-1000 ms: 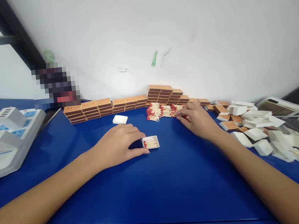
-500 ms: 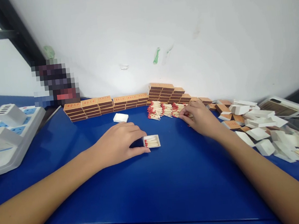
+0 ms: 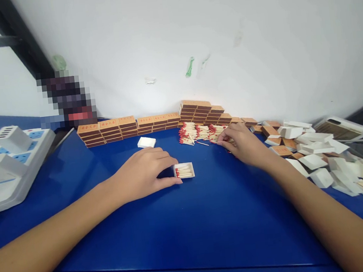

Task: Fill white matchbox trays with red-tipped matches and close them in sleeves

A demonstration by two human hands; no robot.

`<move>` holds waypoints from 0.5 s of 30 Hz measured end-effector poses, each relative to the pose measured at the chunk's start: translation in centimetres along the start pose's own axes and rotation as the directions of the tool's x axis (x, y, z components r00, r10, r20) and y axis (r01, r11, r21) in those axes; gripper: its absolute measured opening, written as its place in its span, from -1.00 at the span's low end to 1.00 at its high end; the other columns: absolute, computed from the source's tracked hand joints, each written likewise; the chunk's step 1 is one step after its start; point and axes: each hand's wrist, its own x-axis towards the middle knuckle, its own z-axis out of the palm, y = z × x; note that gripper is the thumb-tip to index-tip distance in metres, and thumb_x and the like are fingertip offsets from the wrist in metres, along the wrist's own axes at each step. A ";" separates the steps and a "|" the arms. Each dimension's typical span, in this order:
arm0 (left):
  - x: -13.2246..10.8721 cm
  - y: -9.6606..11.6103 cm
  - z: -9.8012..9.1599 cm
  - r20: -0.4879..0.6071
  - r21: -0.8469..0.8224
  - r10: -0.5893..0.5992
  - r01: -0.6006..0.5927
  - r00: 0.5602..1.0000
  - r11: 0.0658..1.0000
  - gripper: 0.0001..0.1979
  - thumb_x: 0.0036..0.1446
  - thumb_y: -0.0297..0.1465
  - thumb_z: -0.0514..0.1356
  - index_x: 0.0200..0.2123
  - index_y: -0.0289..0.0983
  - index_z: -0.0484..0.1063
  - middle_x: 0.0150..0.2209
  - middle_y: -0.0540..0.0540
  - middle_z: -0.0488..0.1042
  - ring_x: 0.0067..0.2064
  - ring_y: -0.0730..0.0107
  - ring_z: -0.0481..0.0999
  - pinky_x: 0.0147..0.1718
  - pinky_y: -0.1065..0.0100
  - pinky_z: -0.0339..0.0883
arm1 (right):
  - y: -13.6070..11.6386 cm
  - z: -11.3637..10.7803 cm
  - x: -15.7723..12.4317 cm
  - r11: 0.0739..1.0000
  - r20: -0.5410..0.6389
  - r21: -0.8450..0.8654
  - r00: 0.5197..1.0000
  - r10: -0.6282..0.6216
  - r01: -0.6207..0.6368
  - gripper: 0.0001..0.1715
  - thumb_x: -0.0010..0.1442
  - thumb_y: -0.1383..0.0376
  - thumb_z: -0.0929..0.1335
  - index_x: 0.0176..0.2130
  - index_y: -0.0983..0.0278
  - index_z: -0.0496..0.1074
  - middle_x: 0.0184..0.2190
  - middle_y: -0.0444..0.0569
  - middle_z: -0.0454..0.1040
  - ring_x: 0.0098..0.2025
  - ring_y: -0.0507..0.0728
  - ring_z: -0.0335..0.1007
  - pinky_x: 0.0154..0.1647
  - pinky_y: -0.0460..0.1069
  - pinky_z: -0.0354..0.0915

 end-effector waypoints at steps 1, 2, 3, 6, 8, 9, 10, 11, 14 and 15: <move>0.0 0.0 0.0 0.001 0.001 0.001 -0.001 1.000 1.000 -0.65 0.41 -0.11 0.35 0.01 -0.27 0.66 -0.11 -0.15 0.71 -0.10 0.14 0.69 -0.11 0.20 0.47 | -0.2 0.0 0.0 1.000 -0.004 0.008 1.000 0.006 -0.006 -0.83 0.42 0.27 0.35 -0.27 0.18 0.48 -0.27 0.11 0.53 -0.12 0.35 0.39 -0.06 0.22 0.32; 0.0 0.0 0.0 -0.001 0.001 0.003 -0.003 1.000 1.000 -0.65 0.40 -0.11 0.36 0.01 -0.27 0.66 -0.12 -0.15 0.71 -0.10 0.13 0.69 -0.12 0.19 0.47 | -0.6 -0.1 0.0 1.000 -0.008 0.015 1.000 0.010 -0.010 -0.84 0.42 0.27 0.35 -0.26 0.18 0.47 -0.28 0.10 0.52 -0.12 0.34 0.39 -0.07 0.21 0.32; 0.1 0.0 0.0 -0.001 0.001 0.004 -0.004 1.000 1.000 -0.65 0.40 -0.11 0.36 0.01 -0.27 0.66 -0.12 -0.15 0.71 -0.10 0.13 0.69 -0.12 0.19 0.47 | -1.0 -0.1 0.0 1.000 -0.011 0.024 1.000 0.012 -0.012 -0.84 0.42 0.26 0.36 -0.26 0.18 0.47 -0.28 0.10 0.52 -0.11 0.34 0.39 -0.07 0.21 0.32; 0.1 0.0 0.1 -0.004 -0.002 0.009 -0.009 1.000 1.000 -0.65 0.39 -0.11 0.37 0.01 -0.27 0.66 -0.12 -0.14 0.71 -0.12 0.15 0.69 -0.12 0.19 0.48 | -2.9 0.1 0.1 0.999 -0.025 0.047 1.000 0.007 -0.006 -0.84 0.44 0.23 0.36 -0.25 0.18 0.45 -0.26 0.07 0.52 -0.12 0.32 0.40 -0.06 0.20 0.31; 0.0 0.0 0.1 -0.010 -0.002 0.015 -0.015 1.000 1.000 -0.65 0.39 -0.12 0.37 0.01 -0.27 0.66 -0.13 -0.14 0.71 -0.13 0.16 0.68 -0.12 0.19 0.48 | -4.2 0.5 0.2 0.999 -0.030 0.050 1.000 -0.001 0.003 -0.85 0.44 0.24 0.36 -0.23 0.18 0.44 -0.24 0.07 0.53 -0.11 0.31 0.40 -0.04 0.21 0.31; 0.0 0.0 0.2 -0.015 -0.002 0.016 -0.016 1.000 1.000 -0.66 0.39 -0.12 0.38 0.01 -0.27 0.66 -0.13 -0.14 0.71 -0.13 0.16 0.68 -0.12 0.19 0.47 | -4.7 0.7 0.2 0.999 -0.029 0.041 1.000 -0.008 0.009 -0.85 0.45 0.25 0.35 -0.23 0.19 0.44 -0.23 0.08 0.53 -0.11 0.32 0.40 -0.04 0.21 0.32; 0.0 0.0 0.2 -0.020 0.000 0.018 -0.018 1.000 1.000 -0.66 0.38 -0.12 0.38 0.00 -0.28 0.66 -0.13 -0.13 0.71 -0.13 0.16 0.68 -0.12 0.19 0.47 | -5.2 0.9 0.3 0.999 -0.023 0.026 1.000 -0.017 0.017 -0.86 0.45 0.26 0.35 -0.23 0.19 0.44 -0.22 0.09 0.54 -0.10 0.32 0.39 -0.04 0.22 0.32; 0.0 0.0 0.2 -0.023 0.001 0.020 -0.020 1.000 1.000 -0.65 0.38 -0.12 0.38 0.01 -0.28 0.65 -0.13 -0.13 0.71 -0.13 0.15 0.68 -0.11 0.18 0.47 | -5.5 1.1 0.3 1.000 -0.016 0.007 0.999 -0.027 0.027 -0.86 0.45 0.27 0.34 -0.23 0.19 0.44 -0.22 0.10 0.54 -0.10 0.33 0.38 -0.04 0.23 0.32; -0.1 -0.1 0.2 -0.025 0.001 0.020 -0.020 0.999 1.000 -0.63 0.39 -0.11 0.37 0.02 -0.29 0.65 -0.12 -0.14 0.71 -0.11 0.15 0.68 -0.11 0.19 0.47 | -5.6 1.6 0.5 0.998 -0.017 -0.050 0.999 -0.048 0.047 -0.85 0.45 0.28 0.34 -0.23 0.20 0.43 -0.23 0.13 0.53 -0.10 0.35 0.37 -0.05 0.23 0.33; -0.1 -0.1 0.2 -0.024 0.000 0.022 -0.022 0.999 1.000 -0.63 0.40 -0.10 0.36 0.02 -0.29 0.65 -0.12 -0.14 0.71 -0.11 0.15 0.68 -0.11 0.19 0.46 | -5.5 1.7 0.5 0.997 -0.022 -0.060 0.999 -0.048 0.047 -0.84 0.45 0.28 0.34 -0.23 0.20 0.43 -0.23 0.13 0.52 -0.10 0.35 0.37 -0.05 0.22 0.33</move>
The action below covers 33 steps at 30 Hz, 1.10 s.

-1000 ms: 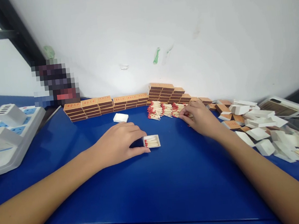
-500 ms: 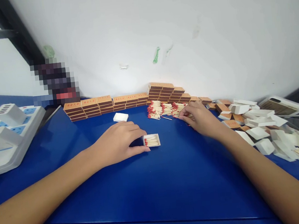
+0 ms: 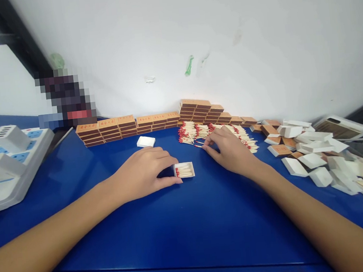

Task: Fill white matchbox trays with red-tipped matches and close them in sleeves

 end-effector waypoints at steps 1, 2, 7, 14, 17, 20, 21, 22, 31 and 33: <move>0.0 0.0 0.0 0.002 -0.001 0.002 -0.002 1.000 1.000 -0.63 0.40 -0.10 0.36 0.02 -0.29 0.65 -0.12 -0.14 0.71 -0.11 0.15 0.68 -0.11 0.19 0.46 | 0.1 0.1 0.0 1.000 -0.004 -0.008 1.000 0.002 -0.002 -0.85 0.46 0.28 0.34 -0.23 0.20 0.43 -0.23 0.13 0.52 -0.10 0.35 0.37 -0.05 0.22 0.33; 0.0 0.0 0.0 0.000 -0.002 0.005 -0.005 1.000 1.000 -0.63 0.40 -0.10 0.36 0.02 -0.28 0.65 -0.12 -0.14 0.71 -0.11 0.15 0.68 -0.11 0.19 0.46 | 0.3 0.2 0.1 1.000 -0.009 -0.013 1.000 0.004 -0.005 -0.85 0.46 0.28 0.34 -0.23 0.20 0.43 -0.23 0.13 0.53 -0.10 0.35 0.37 -0.05 0.22 0.33; 0.1 0.0 0.0 -0.005 -0.006 0.005 -0.005 1.000 1.000 -0.66 0.38 -0.13 0.39 0.01 -0.28 0.65 -0.14 -0.11 0.71 -0.13 0.16 0.67 -0.12 0.20 0.45 | 0.6 0.3 0.1 1.000 -0.033 -0.021 0.999 0.007 -0.007 -0.85 0.47 0.26 0.34 -0.21 0.19 0.42 -0.22 0.12 0.53 -0.10 0.35 0.38 -0.04 0.21 0.32; 0.1 0.1 -0.1 0.006 -0.009 -0.004 0.004 1.000 1.000 -0.64 0.39 -0.11 0.37 0.01 -0.29 0.66 -0.14 -0.13 0.70 -0.12 0.13 0.68 -0.13 0.18 0.45 | 1.1 0.3 0.0 0.999 -0.034 0.047 0.999 -0.017 0.019 -0.92 0.45 0.25 0.38 -0.12 0.20 0.47 -0.19 0.11 0.49 -0.09 0.33 0.38 -0.02 0.21 0.32; 0.0 0.1 -0.1 0.008 -0.011 -0.006 0.006 1.000 1.000 -0.64 0.38 -0.12 0.38 0.02 -0.28 0.65 -0.13 -0.13 0.70 -0.12 0.14 0.67 -0.11 0.18 0.45 | 1.1 0.3 0.0 0.997 -0.041 0.066 0.999 -0.028 0.031 -0.93 0.45 0.27 0.37 -0.15 0.20 0.46 -0.19 0.10 0.49 -0.09 0.32 0.38 -0.01 0.22 0.32; 0.0 0.1 0.0 0.009 -0.004 -0.006 0.006 1.000 1.000 -0.65 0.38 -0.12 0.39 0.01 -0.27 0.65 -0.14 -0.11 0.70 -0.13 0.16 0.67 -0.11 0.18 0.45 | 1.0 0.4 0.1 0.999 -0.021 0.030 0.999 -0.034 0.034 -0.87 0.46 0.28 0.35 -0.20 0.20 0.45 -0.20 0.14 0.50 -0.08 0.36 0.36 -0.04 0.22 0.32; 0.0 0.1 0.0 0.009 -0.001 -0.006 0.006 1.000 1.000 -0.65 0.38 -0.12 0.39 0.01 -0.27 0.65 -0.14 -0.11 0.70 -0.14 0.16 0.67 -0.12 0.19 0.45 | 1.0 0.4 0.1 0.999 -0.010 0.011 0.999 -0.038 0.038 -0.86 0.47 0.28 0.34 -0.21 0.20 0.44 -0.20 0.15 0.50 -0.07 0.37 0.36 -0.05 0.23 0.32; 0.0 0.1 0.0 0.007 0.000 -0.007 0.007 1.000 1.000 -0.65 0.38 -0.12 0.39 0.01 -0.27 0.65 -0.14 -0.11 0.71 -0.14 0.17 0.67 -0.12 0.20 0.45 | 1.0 0.4 0.1 0.999 0.001 -0.008 0.999 -0.045 0.045 -0.85 0.47 0.28 0.33 -0.20 0.21 0.44 -0.19 0.16 0.51 -0.07 0.38 0.36 -0.05 0.23 0.32; 0.0 0.0 -0.1 0.004 0.004 -0.002 0.002 1.000 1.000 -0.64 0.39 -0.11 0.37 0.01 -0.28 0.66 -0.14 -0.13 0.70 -0.13 0.14 0.68 -0.14 0.19 0.45 | 1.3 -0.2 0.1 0.995 0.047 -0.077 0.997 -0.053 0.056 -0.86 0.49 0.24 0.35 -0.17 0.21 0.47 -0.15 0.18 0.50 -0.04 0.39 0.34 0.00 0.24 0.33; 0.1 0.1 -0.1 0.007 0.003 -0.006 0.006 1.000 1.000 -0.64 0.38 -0.11 0.38 0.00 -0.28 0.66 -0.14 -0.13 0.71 -0.14 0.14 0.68 -0.15 0.19 0.45 | 1.5 -0.2 0.0 0.995 0.061 -0.084 0.997 -0.048 0.053 -0.81 0.49 0.21 0.34 -0.20 0.21 0.46 -0.15 0.19 0.50 -0.04 0.39 0.32 0.00 0.25 0.33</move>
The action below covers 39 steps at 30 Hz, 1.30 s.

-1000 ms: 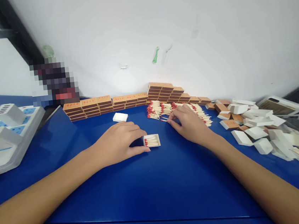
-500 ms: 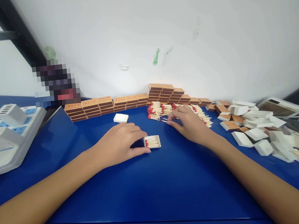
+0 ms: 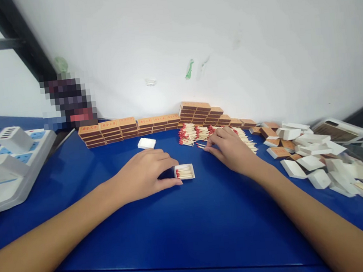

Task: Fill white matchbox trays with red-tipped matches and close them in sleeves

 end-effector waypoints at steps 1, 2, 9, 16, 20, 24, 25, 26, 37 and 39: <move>0.0 0.0 0.0 0.001 0.001 -0.002 0.002 1.000 1.000 -0.64 0.38 -0.11 0.38 0.00 -0.28 0.66 -0.15 -0.13 0.71 -0.15 0.15 0.68 -0.15 0.19 0.45 | 0.1 0.0 0.0 1.000 0.005 0.001 1.000 0.002 -0.002 -0.80 0.50 0.20 0.34 -0.21 0.21 0.46 -0.15 0.19 0.50 -0.05 0.39 0.32 0.00 0.26 0.33; 0.0 0.0 0.0 0.001 0.002 -0.003 0.003 1.000 1.000 -0.64 0.38 -0.11 0.38 0.00 -0.28 0.66 -0.15 -0.13 0.71 -0.15 0.14 0.68 -0.16 0.19 0.45 | 0.2 0.0 -0.1 1.000 0.009 0.006 1.000 0.003 -0.004 -0.79 0.50 0.19 0.35 -0.21 0.21 0.45 -0.15 0.18 0.50 -0.05 0.38 0.32 0.00 0.26 0.34; 0.1 0.1 -0.1 0.004 0.003 -0.003 0.003 1.000 1.000 -0.63 0.39 -0.10 0.37 0.02 -0.29 0.66 -0.15 -0.14 0.70 -0.14 0.13 0.68 -0.15 0.19 0.45 | 0.5 -0.2 -0.3 0.998 0.036 0.056 0.999 0.008 -0.010 -0.74 0.52 0.15 0.34 -0.25 0.18 0.40 -0.17 0.15 0.52 -0.08 0.37 0.36 -0.02 0.24 0.32; 0.1 0.1 0.0 0.009 0.010 -0.007 0.007 1.000 1.000 -0.64 0.39 -0.11 0.37 0.00 -0.27 0.66 -0.16 -0.13 0.70 -0.15 0.14 0.68 -0.16 0.21 0.45 | 0.8 -0.7 -0.5 0.998 0.030 0.064 0.999 0.011 -0.012 -0.76 0.50 0.18 0.34 -0.25 0.18 0.42 -0.20 0.13 0.52 -0.10 0.35 0.38 -0.01 0.24 0.32; 0.1 0.0 -0.1 0.021 0.014 -0.018 0.018 1.000 1.000 -0.63 0.40 -0.09 0.35 0.02 -0.26 0.66 -0.15 -0.14 0.70 -0.14 0.16 0.67 -0.14 0.21 0.45 | 0.6 -0.9 -0.7 0.995 0.071 0.102 0.997 -0.001 -0.006 -0.72 0.50 0.13 0.35 -0.27 0.18 0.42 -0.20 0.13 0.52 -0.11 0.35 0.38 -0.05 0.23 0.33; 0.1 0.0 -0.1 0.024 0.018 -0.016 0.016 1.000 1.000 -0.62 0.41 -0.07 0.35 0.02 -0.26 0.66 -0.15 -0.14 0.70 -0.14 0.16 0.67 -0.14 0.21 0.45 | 0.2 -1.0 -0.8 0.993 0.052 0.114 0.999 0.007 -0.013 -0.74 0.49 0.12 0.36 -0.25 0.17 0.43 -0.20 0.13 0.52 -0.09 0.35 0.38 -0.03 0.24 0.33; 0.1 0.0 -0.1 0.023 0.018 -0.016 0.016 1.000 1.000 -0.62 0.41 -0.08 0.35 0.02 -0.26 0.66 -0.15 -0.14 0.70 -0.14 0.15 0.67 -0.14 0.20 0.45 | 0.1 -0.9 -0.8 0.992 0.046 0.121 0.999 0.013 -0.018 -0.76 0.49 0.12 0.36 -0.23 0.17 0.44 -0.18 0.13 0.53 -0.08 0.35 0.38 -0.02 0.24 0.33; 0.1 0.0 -0.1 0.024 0.017 -0.016 0.016 1.000 1.000 -0.62 0.40 -0.08 0.35 0.02 -0.26 0.66 -0.15 -0.14 0.70 -0.14 0.15 0.67 -0.14 0.20 0.45 | 0.0 -0.9 -0.7 0.991 0.044 0.134 0.999 0.019 -0.025 -0.78 0.49 0.13 0.37 -0.21 0.17 0.44 -0.17 0.12 0.53 -0.07 0.35 0.38 -0.01 0.24 0.34; 0.1 0.0 0.1 0.029 0.002 -0.025 0.025 0.999 1.000 -0.62 0.40 -0.08 0.35 0.03 -0.27 0.66 -0.15 -0.14 0.69 -0.14 0.14 0.66 -0.15 0.19 0.43 | -0.2 -0.3 -0.7 0.978 0.061 0.201 0.997 0.048 -0.059 -0.77 0.49 0.21 0.33 -0.26 0.19 0.42 -0.24 0.10 0.51 -0.13 0.32 0.38 -0.06 0.22 0.33; 0.0 -0.1 0.1 0.026 0.006 -0.025 0.025 0.999 1.000 -0.62 0.39 -0.09 0.36 0.02 -0.27 0.66 -0.16 -0.13 0.70 -0.15 0.15 0.66 -0.15 0.21 0.42 | -0.5 -0.4 -0.7 0.977 0.048 0.206 0.998 0.045 -0.054 -0.78 0.50 0.23 0.32 -0.26 0.18 0.41 -0.23 0.10 0.52 -0.13 0.32 0.38 -0.06 0.22 0.33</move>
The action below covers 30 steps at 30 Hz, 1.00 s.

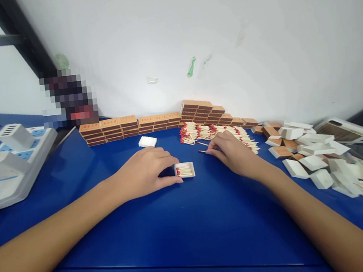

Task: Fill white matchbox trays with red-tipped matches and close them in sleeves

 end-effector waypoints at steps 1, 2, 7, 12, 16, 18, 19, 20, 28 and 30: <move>0.0 0.0 0.0 -0.005 0.003 -0.002 0.002 1.000 1.000 -0.63 0.39 -0.09 0.36 0.01 -0.27 0.66 -0.16 -0.14 0.70 -0.15 0.15 0.66 -0.16 0.21 0.42 | -0.2 -0.1 0.0 1.000 -0.008 0.007 1.000 -0.004 0.004 -0.78 0.50 0.23 0.32 -0.26 0.18 0.40 -0.22 0.10 0.52 -0.13 0.32 0.38 -0.06 0.22 0.33; 0.0 0.0 0.0 -0.006 0.007 -0.006 0.006 1.000 1.000 -0.63 0.39 -0.09 0.37 0.01 -0.26 0.66 -0.16 -0.14 0.70 -0.15 0.15 0.66 -0.16 0.21 0.42 | -0.6 -0.2 0.0 1.000 -0.016 0.018 1.000 -0.009 0.009 -0.78 0.51 0.23 0.32 -0.25 0.17 0.40 -0.21 0.10 0.52 -0.12 0.31 0.39 -0.07 0.21 0.33; 0.3 0.2 -0.1 0.024 -0.014 -0.085 0.085 0.996 0.996 -0.67 0.38 -0.12 0.38 0.01 -0.23 0.66 -0.18 -0.10 0.70 -0.16 0.17 0.66 -0.16 0.22 0.40 | -4.2 -1.0 -0.2 0.992 -0.050 0.114 0.998 -0.044 0.050 -0.81 0.54 0.22 0.31 -0.20 0.16 0.41 -0.19 0.07 0.51 -0.10 0.30 0.38 -0.07 0.20 0.34; 0.3 0.3 0.2 0.025 -0.049 -0.104 0.105 0.994 0.993 -0.67 0.37 -0.12 0.39 0.01 -0.24 0.66 -0.18 -0.10 0.69 -0.14 0.18 0.66 -0.15 0.23 0.42 | -7.9 -1.1 -0.2 0.982 -0.022 0.104 0.988 -0.154 0.155 -0.82 0.55 0.26 0.30 -0.16 0.16 0.44 -0.15 0.08 0.53 -0.06 0.30 0.39 -0.06 0.21 0.37; 0.2 0.3 0.4 -0.003 -0.080 -0.075 0.075 0.997 0.994 -0.69 0.36 -0.16 0.40 -0.01 -0.27 0.65 -0.11 -0.15 0.70 -0.08 0.14 0.66 -0.10 0.21 0.46 | -8.4 -0.2 0.0 0.973 -0.046 -0.012 0.972 -0.232 0.231 -0.81 0.55 0.30 0.30 -0.17 0.19 0.45 -0.18 0.11 0.52 -0.09 0.31 0.35 -0.05 0.21 0.37; 0.2 0.3 0.5 -0.003 -0.092 -0.066 0.066 0.998 0.994 -0.69 0.36 -0.17 0.41 -0.01 -0.28 0.65 -0.10 -0.15 0.70 -0.07 0.13 0.66 -0.08 0.19 0.48 | -8.4 0.3 0.1 0.969 -0.039 -0.061 0.969 -0.243 0.241 -0.79 0.56 0.30 0.29 -0.17 0.20 0.46 -0.19 0.13 0.52 -0.11 0.32 0.34 -0.06 0.22 0.37; 0.2 0.3 0.5 -0.002 -0.096 -0.065 0.064 0.998 0.993 -0.70 0.36 -0.18 0.41 -0.02 -0.28 0.65 -0.10 -0.15 0.70 -0.07 0.12 0.66 -0.07 0.18 0.48 | -8.4 0.5 0.1 0.968 -0.030 -0.076 0.970 -0.241 0.239 -0.78 0.56 0.30 0.28 -0.17 0.20 0.47 -0.19 0.13 0.53 -0.11 0.33 0.34 -0.06 0.22 0.36; 0.3 0.3 0.4 -0.003 -0.099 -0.065 0.065 0.998 0.993 -0.70 0.36 -0.18 0.41 -0.02 -0.28 0.65 -0.10 -0.16 0.70 -0.07 0.12 0.66 -0.07 0.18 0.49 | -8.4 0.6 0.1 0.969 -0.021 -0.081 0.971 -0.236 0.234 -0.78 0.56 0.30 0.29 -0.17 0.20 0.48 -0.19 0.14 0.53 -0.11 0.33 0.34 -0.06 0.23 0.36; 0.2 0.3 0.0 -0.009 -0.114 -0.079 0.077 0.997 0.990 -0.70 0.38 -0.16 0.39 0.01 -0.23 0.66 -0.09 -0.14 0.69 -0.06 0.15 0.66 -0.06 0.20 0.50 | -4.9 -1.2 -0.1 0.994 -0.138 0.065 0.987 -0.077 0.086 -0.83 0.53 0.23 0.33 -0.18 0.17 0.45 -0.21 0.06 0.53 -0.11 0.29 0.39 -0.08 0.19 0.32; 0.2 0.3 0.0 -0.015 -0.104 -0.075 0.073 0.997 0.992 -0.69 0.37 -0.15 0.39 0.02 -0.24 0.66 -0.09 -0.15 0.70 -0.06 0.14 0.67 -0.06 0.20 0.51 | -2.4 -1.4 -0.1 1.000 -0.203 0.029 0.979 0.000 0.006 -0.86 0.49 0.26 0.35 -0.18 0.17 0.47 -0.25 0.05 0.51 -0.14 0.29 0.38 -0.09 0.18 0.30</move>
